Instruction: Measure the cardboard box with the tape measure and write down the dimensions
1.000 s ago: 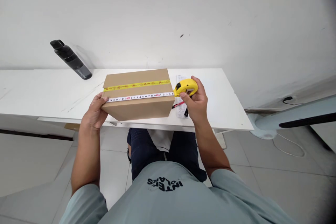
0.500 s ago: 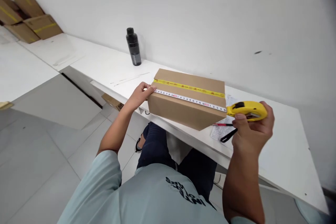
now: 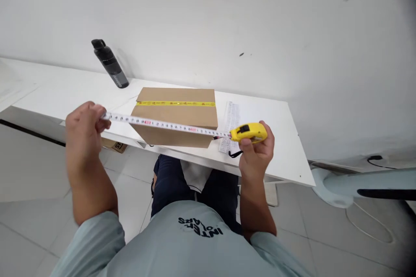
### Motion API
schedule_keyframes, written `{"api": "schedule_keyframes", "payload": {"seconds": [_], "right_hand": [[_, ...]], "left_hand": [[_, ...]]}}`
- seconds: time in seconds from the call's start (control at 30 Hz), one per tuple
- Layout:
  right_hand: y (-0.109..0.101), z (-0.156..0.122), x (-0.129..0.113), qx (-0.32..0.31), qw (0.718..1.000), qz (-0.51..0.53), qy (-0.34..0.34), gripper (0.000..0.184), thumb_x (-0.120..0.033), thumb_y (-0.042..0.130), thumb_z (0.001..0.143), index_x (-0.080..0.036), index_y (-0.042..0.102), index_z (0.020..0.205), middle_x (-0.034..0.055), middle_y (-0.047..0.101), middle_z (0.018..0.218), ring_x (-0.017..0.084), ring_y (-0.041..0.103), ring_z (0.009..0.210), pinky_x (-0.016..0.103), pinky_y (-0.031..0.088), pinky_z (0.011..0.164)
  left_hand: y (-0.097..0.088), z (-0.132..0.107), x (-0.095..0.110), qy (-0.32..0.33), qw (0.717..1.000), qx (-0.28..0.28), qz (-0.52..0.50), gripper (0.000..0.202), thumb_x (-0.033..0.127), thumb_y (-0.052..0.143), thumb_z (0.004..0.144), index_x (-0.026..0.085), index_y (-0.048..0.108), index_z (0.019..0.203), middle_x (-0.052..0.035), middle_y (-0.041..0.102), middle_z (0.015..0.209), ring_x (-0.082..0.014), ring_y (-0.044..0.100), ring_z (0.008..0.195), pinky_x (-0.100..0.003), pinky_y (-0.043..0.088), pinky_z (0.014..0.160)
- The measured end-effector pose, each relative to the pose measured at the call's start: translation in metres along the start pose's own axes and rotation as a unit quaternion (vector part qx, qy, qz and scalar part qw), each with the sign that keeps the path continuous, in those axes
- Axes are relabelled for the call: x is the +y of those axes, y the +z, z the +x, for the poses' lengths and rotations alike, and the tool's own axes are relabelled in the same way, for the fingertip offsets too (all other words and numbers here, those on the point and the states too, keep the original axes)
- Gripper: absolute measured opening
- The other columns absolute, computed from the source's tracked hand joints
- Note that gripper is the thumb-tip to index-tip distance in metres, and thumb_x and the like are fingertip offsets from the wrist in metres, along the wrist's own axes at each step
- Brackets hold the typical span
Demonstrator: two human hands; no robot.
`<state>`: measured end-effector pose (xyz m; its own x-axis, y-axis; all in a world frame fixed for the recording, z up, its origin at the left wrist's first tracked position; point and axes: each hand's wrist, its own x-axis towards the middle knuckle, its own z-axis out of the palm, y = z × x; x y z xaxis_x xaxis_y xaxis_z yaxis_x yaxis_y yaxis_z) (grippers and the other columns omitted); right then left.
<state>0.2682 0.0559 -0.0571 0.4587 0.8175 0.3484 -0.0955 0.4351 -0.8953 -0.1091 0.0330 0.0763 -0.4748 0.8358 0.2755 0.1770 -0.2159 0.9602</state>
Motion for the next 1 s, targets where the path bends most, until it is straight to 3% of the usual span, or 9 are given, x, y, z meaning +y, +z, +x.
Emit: {"api": "schedule_keyframes", "payload": {"seconds": [0.07, 0.2, 0.27, 0.43, 0.5, 0.57, 0.73, 0.9, 1.0], "right_hand": [[-0.015, -0.020, 0.002, 0.027, 1.000, -0.003, -0.006, 0.070, -0.050, 0.088, 0.075, -0.031, 0.063, 0.137, 0.0086, 0.065, 0.126, 0.022, 0.068, 0.096, 0.033, 0.061, 0.078], [-0.028, -0.059, 0.005, 0.025, 0.999, -0.014, 0.017, 0.061, -0.042, 0.092, 0.072, -0.031, 0.068, 0.127, 0.0065, 0.067, 0.127, 0.021, 0.068, 0.101, 0.031, 0.060, 0.085], [-0.027, -0.072, 0.005, -0.016, 0.998, -0.011, 0.061, 0.059, -0.039, 0.093, 0.071, -0.030, 0.069, 0.124, 0.0055, 0.071, 0.120, 0.020, 0.069, 0.098, 0.031, 0.060, 0.085], [-0.032, -0.082, 0.005, -0.036, 0.987, 0.013, 0.158, 0.058, -0.044, 0.090, 0.074, -0.027, 0.067, 0.124, 0.0055, 0.075, 0.109, 0.020, 0.071, 0.090, 0.033, 0.061, 0.081], [-0.039, -0.082, 0.008, -0.021, 0.982, 0.024, 0.184, 0.059, -0.045, 0.090, 0.073, -0.026, 0.067, 0.124, 0.0059, 0.075, 0.110, 0.021, 0.071, 0.093, 0.034, 0.061, 0.082], [-0.046, -0.083, 0.011, -0.002, 0.977, 0.033, 0.209, 0.059, -0.048, 0.090, 0.072, -0.026, 0.067, 0.122, 0.0063, 0.075, 0.111, 0.022, 0.071, 0.096, 0.036, 0.062, 0.084], [-0.054, -0.088, 0.017, 0.055, 0.956, 0.051, 0.284, 0.061, -0.053, 0.091, 0.070, -0.024, 0.065, 0.115, 0.0002, 0.070, 0.093, 0.012, 0.062, 0.069, 0.023, 0.051, 0.057], [-0.057, -0.095, 0.019, 0.059, 0.944, 0.046, 0.321, 0.057, -0.062, 0.088, 0.071, -0.020, 0.063, 0.101, -0.0059, 0.058, 0.076, 0.003, 0.037, 0.050, 0.017, 0.031, 0.044], [-0.056, -0.099, 0.018, 0.077, 0.937, 0.041, 0.338, 0.062, -0.066, 0.089, 0.066, -0.020, 0.063, 0.098, -0.0062, 0.057, 0.075, 0.003, 0.035, 0.050, 0.017, 0.030, 0.043]], "left_hand": [[0.025, -0.037, 0.004, 0.033, 0.998, 0.010, 0.048, 0.049, 0.055, 0.080, 0.076, 0.024, 0.048, 0.057, 0.0014, 0.040, 0.053, -0.0136, 0.032, 0.053, -0.027, 0.020, 0.050], [0.107, -0.111, -0.021, -0.113, 0.953, -0.279, 0.035, 0.056, 0.060, 0.076, 0.078, 0.022, 0.042, 0.055, 0.0030, 0.037, 0.055, -0.0113, 0.030, 0.054, -0.029, 0.023, 0.054], [0.144, -0.137, -0.040, -0.206, 0.913, -0.352, -0.026, 0.062, 0.068, 0.075, 0.077, 0.023, 0.038, 0.057, 0.0050, 0.033, 0.054, -0.0103, 0.024, 0.053, -0.030, 0.020, 0.054], [0.182, -0.173, -0.069, -0.312, 0.848, -0.413, -0.113, 0.067, 0.085, 0.059, 0.079, 0.025, 0.039, 0.057, 0.0038, 0.035, 0.053, -0.0130, 0.029, 0.052, -0.033, 0.023, 0.055], [0.180, -0.174, -0.067, -0.252, 0.859, -0.443, -0.054, 0.070, 0.090, 0.043, 0.084, 0.025, 0.050, 0.060, -0.0004, 0.043, 0.056, -0.0164, 0.037, 0.055, -0.035, 0.029, 0.059], [0.172, -0.166, -0.058, -0.116, 0.882, -0.452, 0.059, 0.068, 0.086, 0.041, 0.089, 0.025, 0.066, 0.073, -0.0056, 0.056, 0.065, -0.0212, 0.047, 0.065, -0.039, 0.034, 0.068], [0.161, -0.125, -0.021, 0.217, 0.896, -0.324, 0.212, 0.034, 0.060, 0.064, 0.092, 0.032, 0.076, 0.107, -0.0121, 0.072, 0.095, -0.0316, 0.060, 0.095, -0.051, 0.035, 0.094], [0.190, -0.097, -0.018, 0.288, 0.889, -0.219, 0.280, 0.041, 0.049, 0.075, 0.088, 0.030, 0.071, 0.124, -0.0124, 0.068, 0.137, -0.0407, 0.052, 0.137, -0.059, 0.022, 0.121], [0.208, -0.091, -0.029, 0.297, 0.869, -0.178, 0.353, 0.032, 0.041, 0.073, 0.092, 0.028, 0.071, 0.121, -0.0104, 0.071, 0.136, -0.0376, 0.057, 0.134, -0.060, 0.030, 0.120]]}}
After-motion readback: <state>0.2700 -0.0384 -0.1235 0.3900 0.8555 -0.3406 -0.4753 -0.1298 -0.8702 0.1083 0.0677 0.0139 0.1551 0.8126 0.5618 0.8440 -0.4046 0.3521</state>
